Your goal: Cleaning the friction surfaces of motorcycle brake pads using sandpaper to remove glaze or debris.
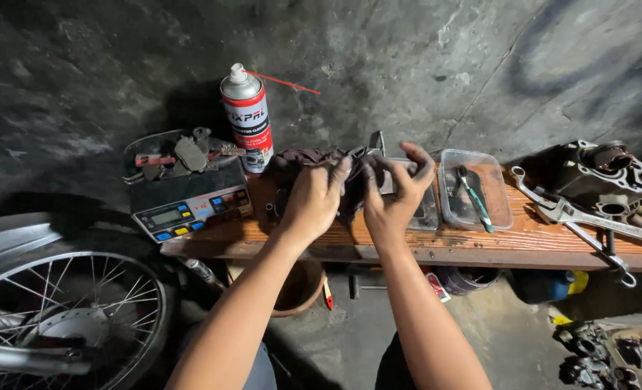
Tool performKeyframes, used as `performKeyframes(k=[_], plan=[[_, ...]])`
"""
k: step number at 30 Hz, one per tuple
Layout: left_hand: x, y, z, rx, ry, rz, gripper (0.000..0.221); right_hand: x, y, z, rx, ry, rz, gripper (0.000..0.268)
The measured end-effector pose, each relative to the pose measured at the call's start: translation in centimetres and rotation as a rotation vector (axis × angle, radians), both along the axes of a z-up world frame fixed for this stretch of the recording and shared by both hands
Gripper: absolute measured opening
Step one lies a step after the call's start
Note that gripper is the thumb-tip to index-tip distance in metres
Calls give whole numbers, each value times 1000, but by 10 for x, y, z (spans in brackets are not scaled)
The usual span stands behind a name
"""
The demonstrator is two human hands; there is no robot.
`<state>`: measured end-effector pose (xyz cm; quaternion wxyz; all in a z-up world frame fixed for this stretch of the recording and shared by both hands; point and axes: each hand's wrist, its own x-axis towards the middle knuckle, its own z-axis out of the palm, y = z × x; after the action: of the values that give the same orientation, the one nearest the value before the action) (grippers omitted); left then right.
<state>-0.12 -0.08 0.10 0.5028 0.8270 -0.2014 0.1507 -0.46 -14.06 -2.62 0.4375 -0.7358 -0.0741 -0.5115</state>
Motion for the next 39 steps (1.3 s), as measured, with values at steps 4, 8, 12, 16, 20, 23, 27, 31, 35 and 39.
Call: performKeyframes(k=[4,8,12,16,20,23,27,31,35,39], plan=[[2,-7,-4,88,-79,10,62,4,-4,-5,68,32,-27,13],[-1,-9,-4,65,28,15,61,0,4,-4,19,17,-3,17],[1,-5,-11,45,90,56,67,-3,8,0,-43,47,-64,23],[0,-5,-12,83,76,87,65,6,0,-12,-2,161,-129,20],[-1,-6,-14,77,112,79,61,1,7,-8,24,148,-33,22],[-5,-4,-9,54,111,84,61,0,10,-8,29,98,58,22],[-5,-2,-9,6,136,78,62,-4,11,-8,-20,45,140,26],[-7,-1,-9,25,118,82,60,-6,11,-4,6,76,124,21],[-7,-4,-11,145,1,90,54,2,3,-11,208,191,95,22],[-10,-1,-12,95,-13,96,52,-2,10,-5,181,169,50,25]])
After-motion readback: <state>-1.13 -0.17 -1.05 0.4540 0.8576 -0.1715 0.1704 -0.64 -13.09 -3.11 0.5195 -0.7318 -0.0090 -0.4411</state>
